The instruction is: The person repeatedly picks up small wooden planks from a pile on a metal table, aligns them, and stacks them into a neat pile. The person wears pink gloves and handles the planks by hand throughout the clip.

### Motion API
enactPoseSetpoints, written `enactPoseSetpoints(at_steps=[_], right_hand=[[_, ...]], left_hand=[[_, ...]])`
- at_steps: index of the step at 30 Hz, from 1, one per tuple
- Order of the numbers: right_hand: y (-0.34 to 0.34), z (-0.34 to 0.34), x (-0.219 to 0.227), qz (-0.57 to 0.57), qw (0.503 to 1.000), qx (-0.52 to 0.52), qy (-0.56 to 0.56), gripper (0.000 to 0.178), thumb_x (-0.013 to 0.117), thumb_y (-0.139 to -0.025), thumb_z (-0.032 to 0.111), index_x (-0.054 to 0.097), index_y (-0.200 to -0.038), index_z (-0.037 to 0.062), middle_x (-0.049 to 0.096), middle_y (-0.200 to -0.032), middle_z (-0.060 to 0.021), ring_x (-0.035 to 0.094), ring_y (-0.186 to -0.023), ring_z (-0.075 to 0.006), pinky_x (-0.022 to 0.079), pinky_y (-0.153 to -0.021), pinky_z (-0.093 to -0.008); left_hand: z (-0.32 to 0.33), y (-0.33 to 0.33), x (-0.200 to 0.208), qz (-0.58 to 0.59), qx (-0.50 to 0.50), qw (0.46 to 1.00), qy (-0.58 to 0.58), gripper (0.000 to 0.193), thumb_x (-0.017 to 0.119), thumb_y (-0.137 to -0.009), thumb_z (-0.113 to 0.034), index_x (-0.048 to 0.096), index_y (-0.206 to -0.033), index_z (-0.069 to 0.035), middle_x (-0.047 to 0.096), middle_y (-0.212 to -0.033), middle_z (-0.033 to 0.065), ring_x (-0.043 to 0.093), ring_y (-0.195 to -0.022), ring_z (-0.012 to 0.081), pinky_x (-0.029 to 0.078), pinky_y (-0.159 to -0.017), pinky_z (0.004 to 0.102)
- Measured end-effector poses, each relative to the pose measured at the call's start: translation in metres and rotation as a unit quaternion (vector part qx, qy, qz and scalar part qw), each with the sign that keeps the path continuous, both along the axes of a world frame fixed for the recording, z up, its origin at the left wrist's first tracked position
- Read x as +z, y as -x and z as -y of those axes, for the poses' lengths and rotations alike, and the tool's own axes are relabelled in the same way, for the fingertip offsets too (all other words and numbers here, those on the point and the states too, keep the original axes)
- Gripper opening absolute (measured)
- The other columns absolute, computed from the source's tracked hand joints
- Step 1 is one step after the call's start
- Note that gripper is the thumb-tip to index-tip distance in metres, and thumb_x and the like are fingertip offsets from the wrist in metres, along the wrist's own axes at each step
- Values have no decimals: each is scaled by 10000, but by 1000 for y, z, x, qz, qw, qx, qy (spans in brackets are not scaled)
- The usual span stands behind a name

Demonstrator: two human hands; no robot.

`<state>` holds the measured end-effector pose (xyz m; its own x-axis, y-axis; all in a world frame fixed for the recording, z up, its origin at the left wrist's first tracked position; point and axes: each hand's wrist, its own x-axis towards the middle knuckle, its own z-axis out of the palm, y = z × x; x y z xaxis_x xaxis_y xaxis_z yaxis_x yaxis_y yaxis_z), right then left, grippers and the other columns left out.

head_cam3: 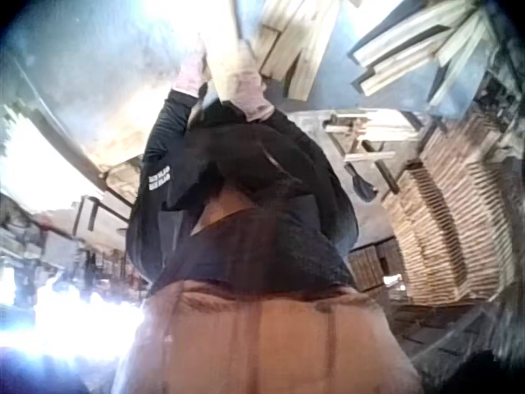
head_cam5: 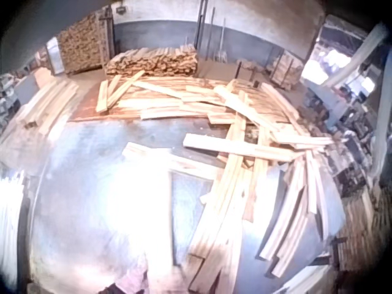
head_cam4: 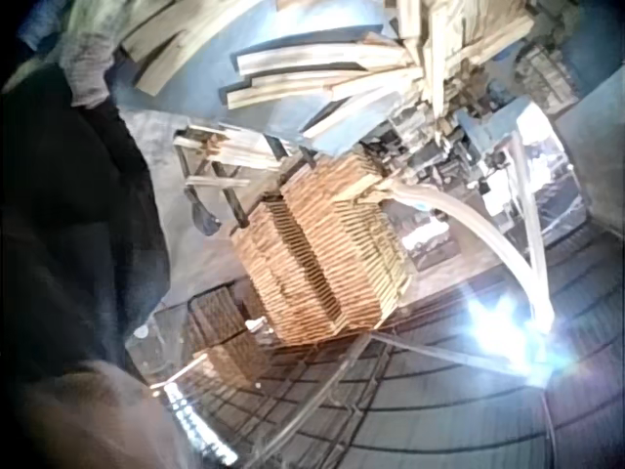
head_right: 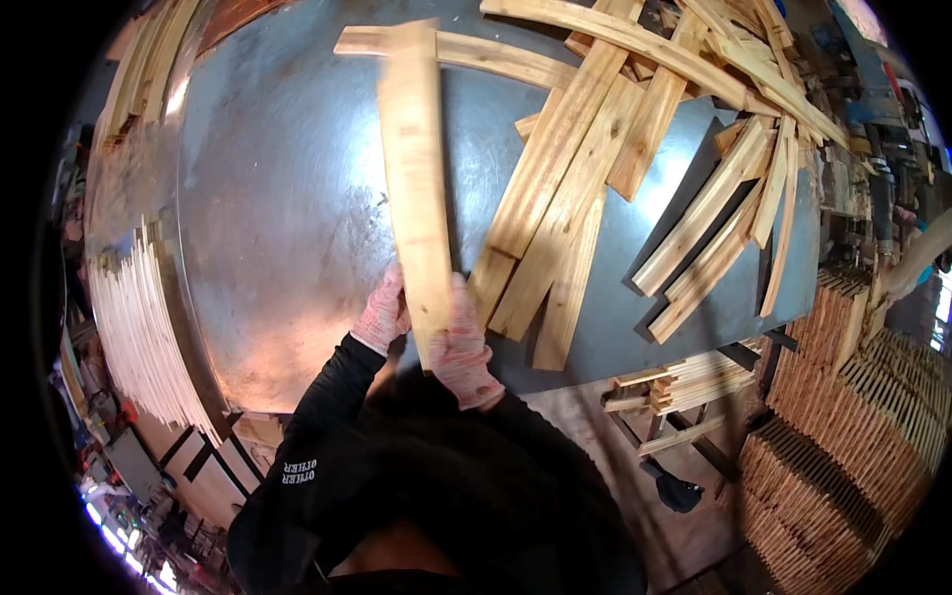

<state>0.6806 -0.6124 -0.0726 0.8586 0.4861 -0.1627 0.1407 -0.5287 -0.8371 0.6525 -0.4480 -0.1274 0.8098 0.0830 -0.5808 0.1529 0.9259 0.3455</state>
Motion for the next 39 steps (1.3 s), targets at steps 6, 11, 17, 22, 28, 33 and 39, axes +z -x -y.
enactPoseSetpoints(at_steps=[6, 11, 17, 22, 28, 33, 39], right_hand=[[-28, -32, 48, 238, 948, 208, 36, 522, 631, -912, 304, 549, -1361, 51, 641, -991, -162, 622, -823, -309, 534, -730, -415], [-238, -18, 48, 359, 901, 149, 195, 567, 605, -949, 329, 497, -1449, 83, 606, -1322, -197, 565, -1206, -411, 479, -1010, -464], [-495, -17, 39, 452, 771, 60, 443, 942, 703, -818, 537, 320, -1560, 102, 374, -1576, -214, 379, -1443, -379, 289, -1189, -494], [-568, -35, 42, 368, 772, 137, 499, 1221, 853, -623, 575, 263, -1577, 94, 401, -1552, -233, 393, -1430, -393, 294, -1182, -503], [-543, -73, 69, 222, 810, 260, 477, 660, 732, -813, 476, 589, -1328, 89, 674, -1207, -232, 650, -1105, -400, 517, -941, -471], [-472, -95, 42, 263, 645, 509, 506, 469, 570, -969, 372, 609, -1317, 61, 683, -1199, -212, 655, -1091, -355, 501, -966, -412], [-254, -223, 22, -195, 880, 428, -58, 378, 567, -984, 264, 650, -1223, -17, 681, -1202, -161, 639, -1122, -259, 492, -991, -353]], left_hand=[[-17, 26, 34, -41, -103, 947, -303, 379, 633, -975, -345, 634, -1199, -38, 676, -1060, 67, 644, -960, 164, 534, -854, 330], [-34, 44, 76, -82, -30, 982, -165, 504, 619, -965, -250, 516, -1372, 29, 664, -1201, 142, 684, -1065, 225, 570, -925, 357], [-69, 109, 82, -162, 133, 960, -186, 632, 738, -891, -394, 532, -1313, 28, 665, -1101, 127, 689, -952, 239, 595, -842, 378], [-93, 185, 32, -144, 245, 957, -52, 421, 719, -903, -271, 621, -1236, -34, 681, -1146, 166, 692, -1017, 310, 599, -873, 469], [-59, 146, 16, -124, 258, 957, 40, 643, 656, -932, -366, 468, -1405, 27, 613, -1282, 223, 642, -1135, 349, 532, -998, 469], [-74, 80, 71, -187, 143, 963, -132, 651, 706, -899, -374, 524, -1362, 46, 680, -1185, 133, 694, -1015, 230, 578, -887, 379], [-80, 75, 51, -197, 162, 950, -180, 632, 731, -890, -405, 554, -1339, 2, 688, -1143, 123, 695, -996, 216, 580, -865, 383]])
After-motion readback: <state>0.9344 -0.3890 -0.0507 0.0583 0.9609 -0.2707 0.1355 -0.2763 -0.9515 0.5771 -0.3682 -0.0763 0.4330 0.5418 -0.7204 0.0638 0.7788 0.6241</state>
